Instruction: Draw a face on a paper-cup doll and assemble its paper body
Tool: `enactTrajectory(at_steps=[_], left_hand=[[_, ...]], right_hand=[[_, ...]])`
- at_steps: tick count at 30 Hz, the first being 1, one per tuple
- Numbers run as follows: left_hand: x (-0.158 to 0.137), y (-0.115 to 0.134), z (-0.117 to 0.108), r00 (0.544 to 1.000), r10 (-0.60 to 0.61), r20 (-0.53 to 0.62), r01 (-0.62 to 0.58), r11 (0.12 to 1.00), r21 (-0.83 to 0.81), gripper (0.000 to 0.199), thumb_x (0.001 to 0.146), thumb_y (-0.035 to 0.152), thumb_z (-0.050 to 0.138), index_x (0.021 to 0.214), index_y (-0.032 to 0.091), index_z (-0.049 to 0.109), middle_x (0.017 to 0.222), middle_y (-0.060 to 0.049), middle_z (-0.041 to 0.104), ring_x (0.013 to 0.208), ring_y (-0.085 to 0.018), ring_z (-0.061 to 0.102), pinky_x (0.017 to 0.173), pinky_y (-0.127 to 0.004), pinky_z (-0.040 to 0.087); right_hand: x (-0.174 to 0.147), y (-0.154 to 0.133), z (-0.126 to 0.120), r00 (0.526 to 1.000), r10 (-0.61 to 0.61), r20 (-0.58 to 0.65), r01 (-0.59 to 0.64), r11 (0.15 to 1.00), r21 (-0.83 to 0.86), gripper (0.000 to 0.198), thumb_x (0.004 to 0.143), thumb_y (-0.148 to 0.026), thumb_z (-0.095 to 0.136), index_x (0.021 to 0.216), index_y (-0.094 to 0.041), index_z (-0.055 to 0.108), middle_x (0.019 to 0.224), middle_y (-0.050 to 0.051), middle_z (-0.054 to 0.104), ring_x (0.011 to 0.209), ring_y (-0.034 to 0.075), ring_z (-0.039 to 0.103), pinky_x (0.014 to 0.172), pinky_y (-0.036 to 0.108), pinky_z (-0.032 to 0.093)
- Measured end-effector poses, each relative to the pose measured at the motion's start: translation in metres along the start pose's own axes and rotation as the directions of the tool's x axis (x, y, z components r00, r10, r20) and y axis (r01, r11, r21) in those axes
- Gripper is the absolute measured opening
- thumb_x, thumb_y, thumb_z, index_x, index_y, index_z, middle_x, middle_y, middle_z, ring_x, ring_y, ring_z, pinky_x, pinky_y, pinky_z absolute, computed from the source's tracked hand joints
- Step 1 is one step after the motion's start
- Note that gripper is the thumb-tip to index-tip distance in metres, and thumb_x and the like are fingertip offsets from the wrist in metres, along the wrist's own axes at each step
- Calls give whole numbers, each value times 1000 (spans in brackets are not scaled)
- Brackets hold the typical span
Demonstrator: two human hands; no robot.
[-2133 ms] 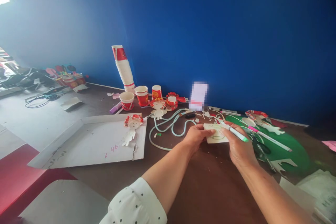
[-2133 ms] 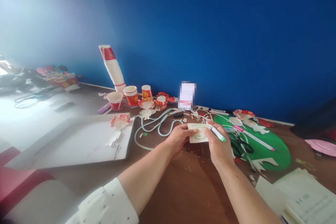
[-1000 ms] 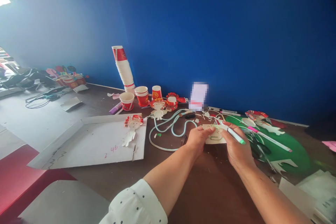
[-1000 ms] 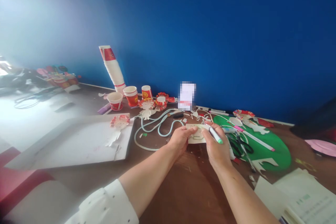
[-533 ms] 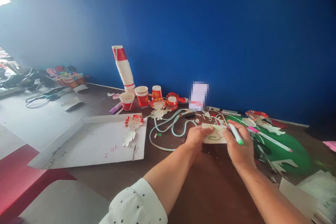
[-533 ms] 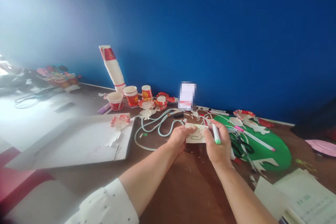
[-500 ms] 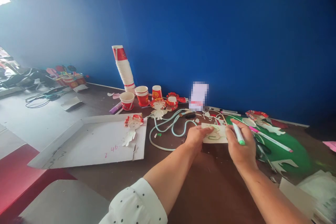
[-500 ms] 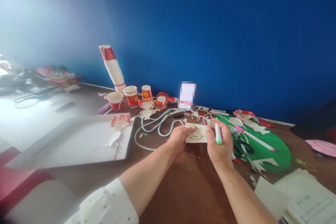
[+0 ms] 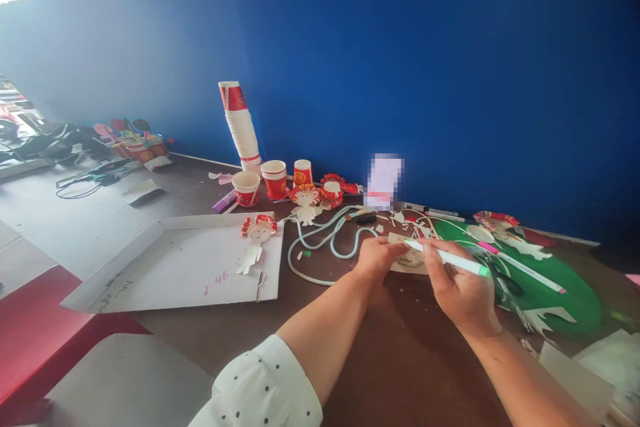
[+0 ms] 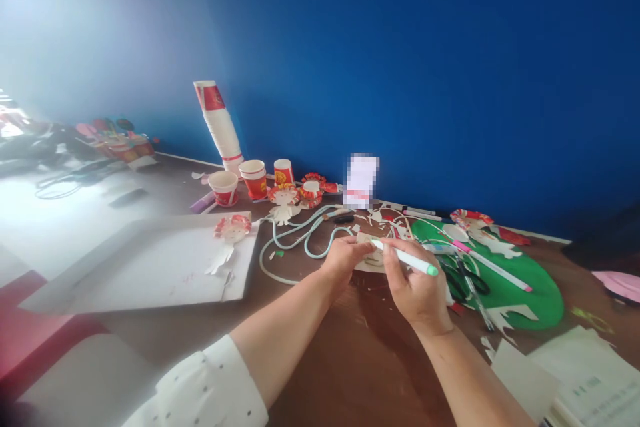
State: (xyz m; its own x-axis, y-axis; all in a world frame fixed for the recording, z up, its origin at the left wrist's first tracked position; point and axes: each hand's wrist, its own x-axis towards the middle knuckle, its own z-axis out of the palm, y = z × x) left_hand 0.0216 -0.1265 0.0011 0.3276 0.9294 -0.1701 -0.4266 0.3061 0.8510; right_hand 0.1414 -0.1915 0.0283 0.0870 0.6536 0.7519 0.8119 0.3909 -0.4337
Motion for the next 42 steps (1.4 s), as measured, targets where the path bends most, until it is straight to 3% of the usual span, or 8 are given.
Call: enactTrajectory(at_steps=[19,25,42], left_hand=[[-1,2,-1,1000,8,-10,-7,994,106,26,57,31,83,73,12,73,66,-5,65,60,-16,58,68,-32,48],[-1,4,0,999,4,-54,4,990,138,17,61,24,77,72,12,73,64,-4,64,55,-12,53,61,-28,43],[1,0,-2,999,2,-38,5,981,193,22,60,27,81,74,12,73,62,-3,63,55,-12,52,59,-27,43]], right_hand=[[-1,6,4,987,-163,-6,161,980,-113,15,88,-26,57,97,-22,68,89,6,73,84,22,67,81,37,51],[-3,7,7,985,-174,-7,172,978,-118,16,88,-25,58,100,-22,68,91,6,72,85,22,66,82,37,50],[-1,4,6,987,-156,-21,151,977,-151,15,89,-28,55,94,-21,69,87,5,73,83,21,68,80,34,51]])
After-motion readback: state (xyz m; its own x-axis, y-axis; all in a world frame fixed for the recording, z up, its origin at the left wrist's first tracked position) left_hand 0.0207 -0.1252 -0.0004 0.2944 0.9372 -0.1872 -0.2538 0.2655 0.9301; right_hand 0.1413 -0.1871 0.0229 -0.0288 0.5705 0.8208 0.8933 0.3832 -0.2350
